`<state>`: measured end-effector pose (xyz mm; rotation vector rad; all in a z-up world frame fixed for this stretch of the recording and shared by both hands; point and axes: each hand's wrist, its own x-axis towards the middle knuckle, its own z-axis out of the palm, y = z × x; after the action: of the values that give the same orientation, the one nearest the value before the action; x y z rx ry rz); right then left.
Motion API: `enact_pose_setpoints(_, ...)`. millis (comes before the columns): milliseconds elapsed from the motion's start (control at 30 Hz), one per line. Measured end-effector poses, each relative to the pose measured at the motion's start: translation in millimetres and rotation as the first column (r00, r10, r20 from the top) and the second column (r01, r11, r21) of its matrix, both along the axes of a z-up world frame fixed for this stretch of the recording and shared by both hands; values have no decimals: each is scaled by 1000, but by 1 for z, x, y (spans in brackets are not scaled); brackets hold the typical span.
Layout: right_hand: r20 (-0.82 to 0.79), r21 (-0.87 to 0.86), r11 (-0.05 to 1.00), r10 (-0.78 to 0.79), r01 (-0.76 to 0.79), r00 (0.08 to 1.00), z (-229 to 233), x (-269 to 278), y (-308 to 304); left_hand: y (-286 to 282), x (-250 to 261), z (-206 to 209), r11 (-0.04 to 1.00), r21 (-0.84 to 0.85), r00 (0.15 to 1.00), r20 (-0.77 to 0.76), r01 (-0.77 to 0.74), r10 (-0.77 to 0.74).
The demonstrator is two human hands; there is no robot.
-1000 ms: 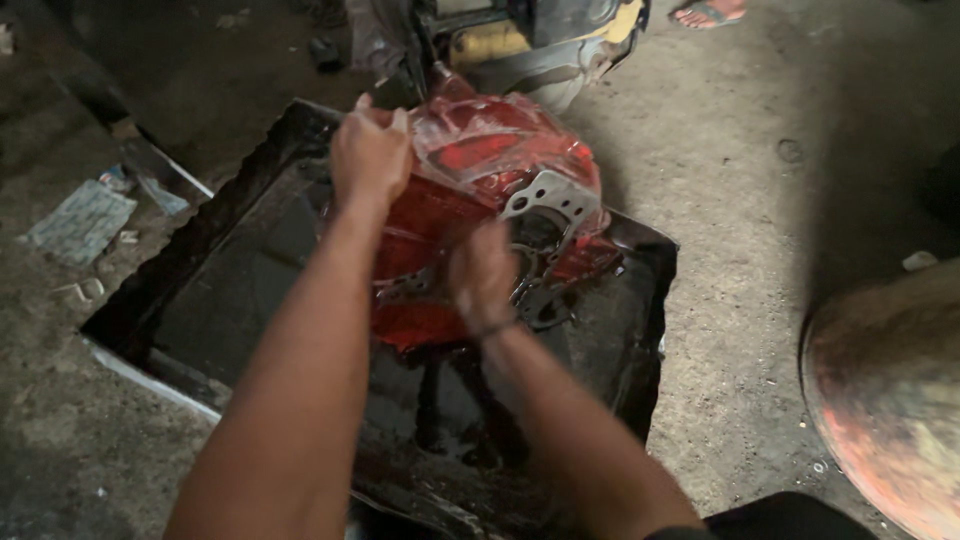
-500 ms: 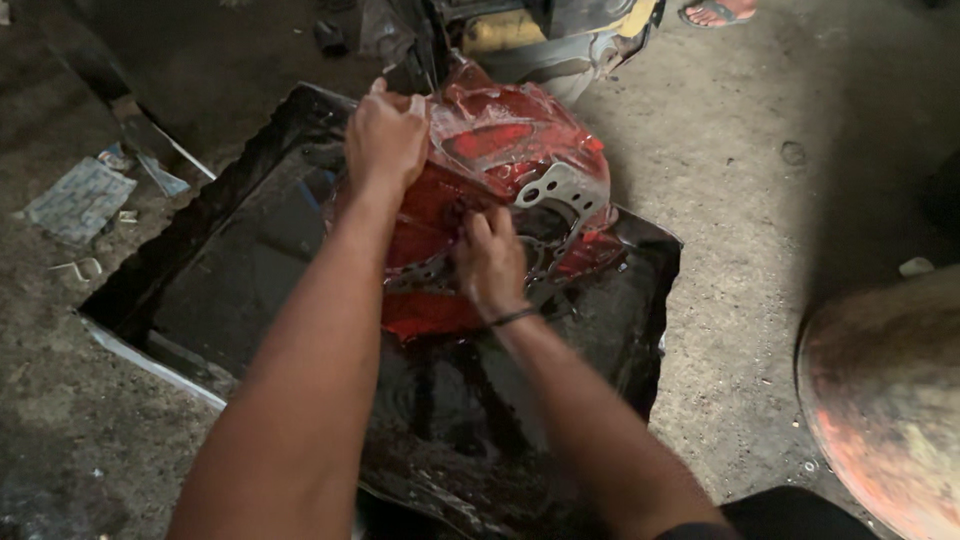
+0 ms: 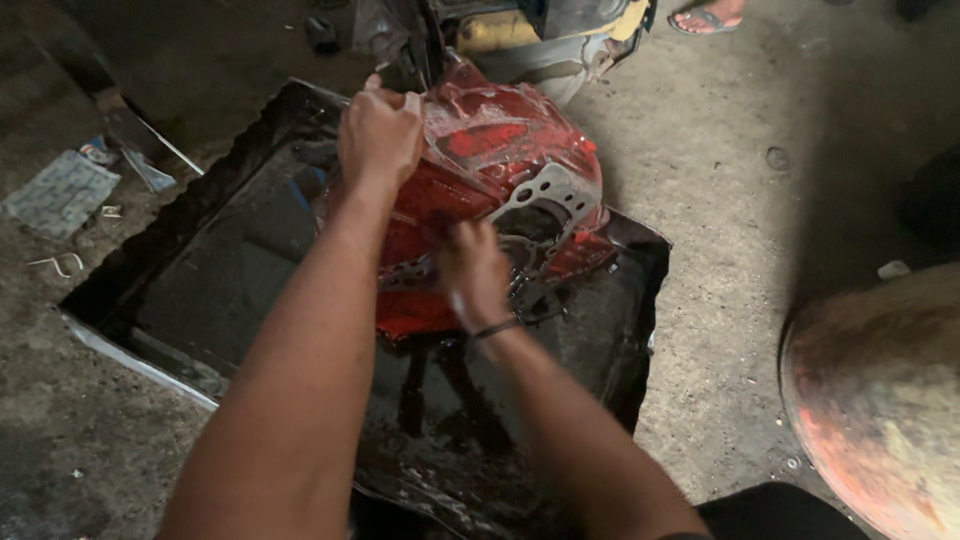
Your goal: The person scrubs a red engine part with a brush and liquid in a metal tray, then rinses it with water from a hose. The part is turned over to clean different sides.
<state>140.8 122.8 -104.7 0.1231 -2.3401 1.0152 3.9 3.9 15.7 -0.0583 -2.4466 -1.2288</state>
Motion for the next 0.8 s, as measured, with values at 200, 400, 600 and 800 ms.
enact_pose_setpoints(200, -182, -25, 950, -310, 311, 933, 15, -30, 45, 2, 4, -1, 1000, -10, 999, 19, -27, 27)
enact_pose_setpoints(400, -18, -27, 987, -162, 161, 987, -9, 2, -11, 3, 10, 11, 999, -8, 998, 54, -37, 37)
enact_pose_setpoints(600, -91, -81, 962, -267, 261, 959, 5, -19, 39, 4, 17, 21, 997, 52, 944, 329, -56, 36)
enact_pose_setpoints(800, 20, 135, 945, -303, 298, 953, 15, -13, 27, 4, 15, 20, 999, -19, 996, 75, -46, 48)
